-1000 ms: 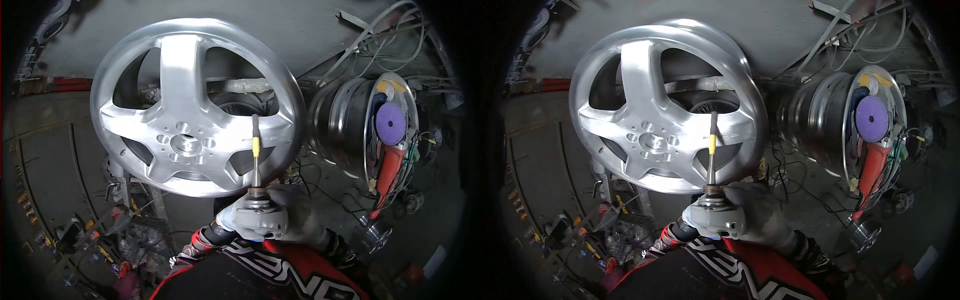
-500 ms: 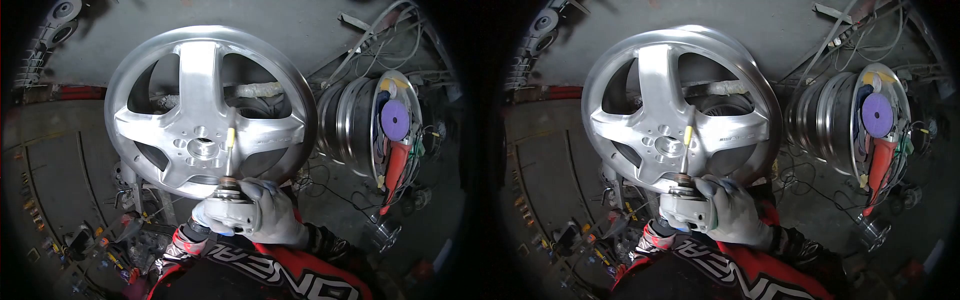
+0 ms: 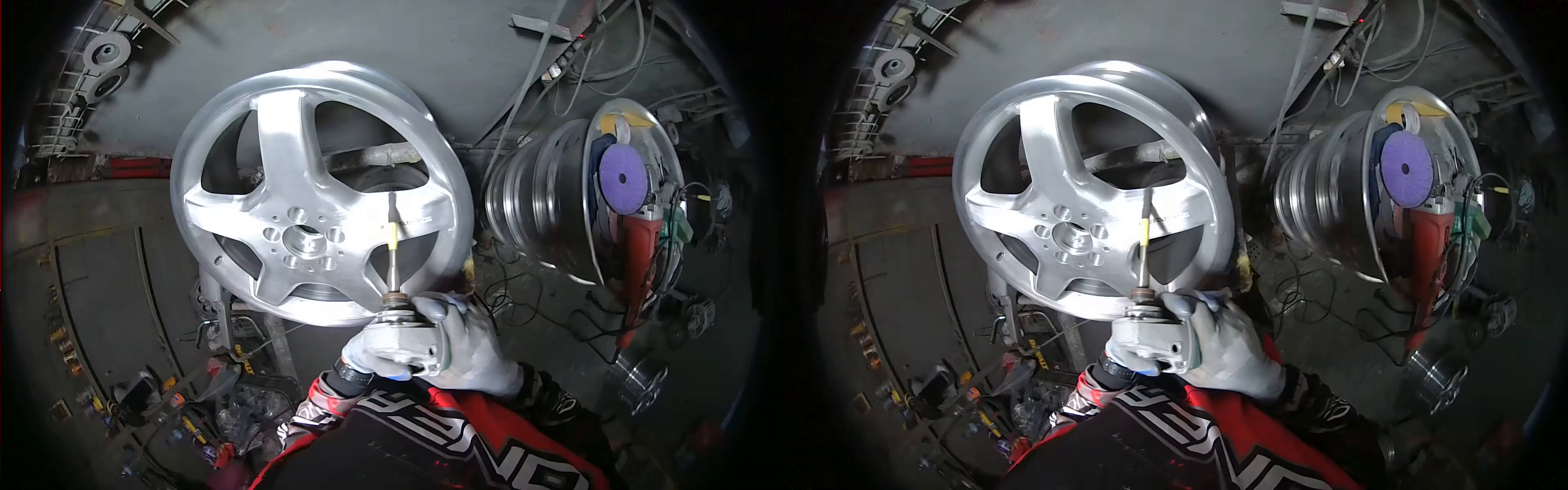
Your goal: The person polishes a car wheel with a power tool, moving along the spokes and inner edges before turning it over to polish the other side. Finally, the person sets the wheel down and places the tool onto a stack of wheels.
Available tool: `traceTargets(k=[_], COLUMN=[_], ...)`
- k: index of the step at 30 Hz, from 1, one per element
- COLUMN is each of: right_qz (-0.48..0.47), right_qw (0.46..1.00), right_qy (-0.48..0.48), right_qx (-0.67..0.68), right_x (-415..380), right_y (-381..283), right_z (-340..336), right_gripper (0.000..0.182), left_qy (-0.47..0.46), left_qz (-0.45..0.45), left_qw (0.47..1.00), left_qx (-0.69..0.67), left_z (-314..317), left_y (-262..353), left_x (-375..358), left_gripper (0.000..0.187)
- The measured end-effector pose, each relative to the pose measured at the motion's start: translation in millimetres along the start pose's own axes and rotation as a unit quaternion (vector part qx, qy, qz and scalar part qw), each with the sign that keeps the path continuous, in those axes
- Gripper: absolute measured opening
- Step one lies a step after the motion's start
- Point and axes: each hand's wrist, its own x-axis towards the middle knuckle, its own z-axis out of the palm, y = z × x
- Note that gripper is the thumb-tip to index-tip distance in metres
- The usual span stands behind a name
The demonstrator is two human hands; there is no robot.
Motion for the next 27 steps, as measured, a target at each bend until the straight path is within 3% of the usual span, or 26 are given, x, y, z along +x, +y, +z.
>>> traceTargets(k=[1, 2, 4, 6, 9, 11, 12, 14, 15, 18, 19, 23, 24, 26, 27], right_qz=[-0.007, -0.015, -0.045, -0.024, -0.026, -0.029, -0.037, 0.035, 0.032, 0.063, 0.039, 0.047, 0.042, 0.016, 0.015], right_qw=[1.000, 0.999, 0.998, 0.999, 0.999, 0.993, 0.992, 0.956, 0.951, 0.934, 0.928, 0.931, 0.933, 0.985, 0.985], right_qy=[0.012, 0.024, 0.041, -0.001, -0.013, -0.023, -0.021, -0.100, -0.110, -0.144, -0.101, -0.059, -0.043, 0.009, 0.000], right_qx=[0.013, 0.026, -0.002, -0.032, 0.032, 0.117, 0.118, 0.275, 0.288, 0.320, 0.358, 0.357, 0.354, 0.170, 0.170], right_x=[-5, -8, -14, -26, -31, -30, -27, -25, -24, -31, -34, -55, -56, -86, -96], right_y=[7, 12, 22, 32, 38, 40, 39, 32, 31, 30, 32, 38, 26, 43, 45], right_z=[-6, -10, -15, -20, -16, -16, -19, -31, -36, -53, -53, -62, -76, -65, -71], right_gripper=[0.066, 0.067, 0.069, 0.072, 0.078, 0.086, 0.086, 0.091, 0.100, 0.097, 0.089, 0.092, 0.092, 0.092, 0.093], left_qy=[-0.115, -0.083, -0.050, -0.068, -0.038, 0.019, 0.053, 0.135, 0.104, 0.192, 0.159, 0.076, 0.052, 0.000, 0.024], left_qz=[0.018, 0.047, -0.006, 0.003, 0.054, 0.056, 0.064, 0.115, 0.185, 0.206, 0.190, 0.063, 0.069, 0.060, 0.014], left_qw=[0.993, 0.995, 0.998, 0.996, 0.997, 0.992, 0.980, 0.966, 0.891, 0.897, 0.907, 0.971, 0.965, 0.983, 0.973], left_qx=[-0.037, -0.013, 0.030, -0.063, 0.048, 0.108, 0.180, 0.187, 0.401, 0.342, 0.340, 0.216, 0.246, 0.175, 0.231], left_z=[3, 20, 14, 20, 24, 39, 52, 74, 74, 106, 108, 116, 114, 94, 85], left_y=[2, 1, -13, -20, -23, -18, -15, -30, -24, -40, -41, -42, -41, -51, -39], left_x=[20, 34, 37, 46, 36, 25, 16, 3, 6, 11, 12, 6, 7, 5, -9], left_gripper=[0.096, 0.093, 0.092, 0.091, 0.090, 0.086, 0.072, 0.061, 0.056, 0.053, 0.053, 0.089, 0.087, 0.090, 0.070])
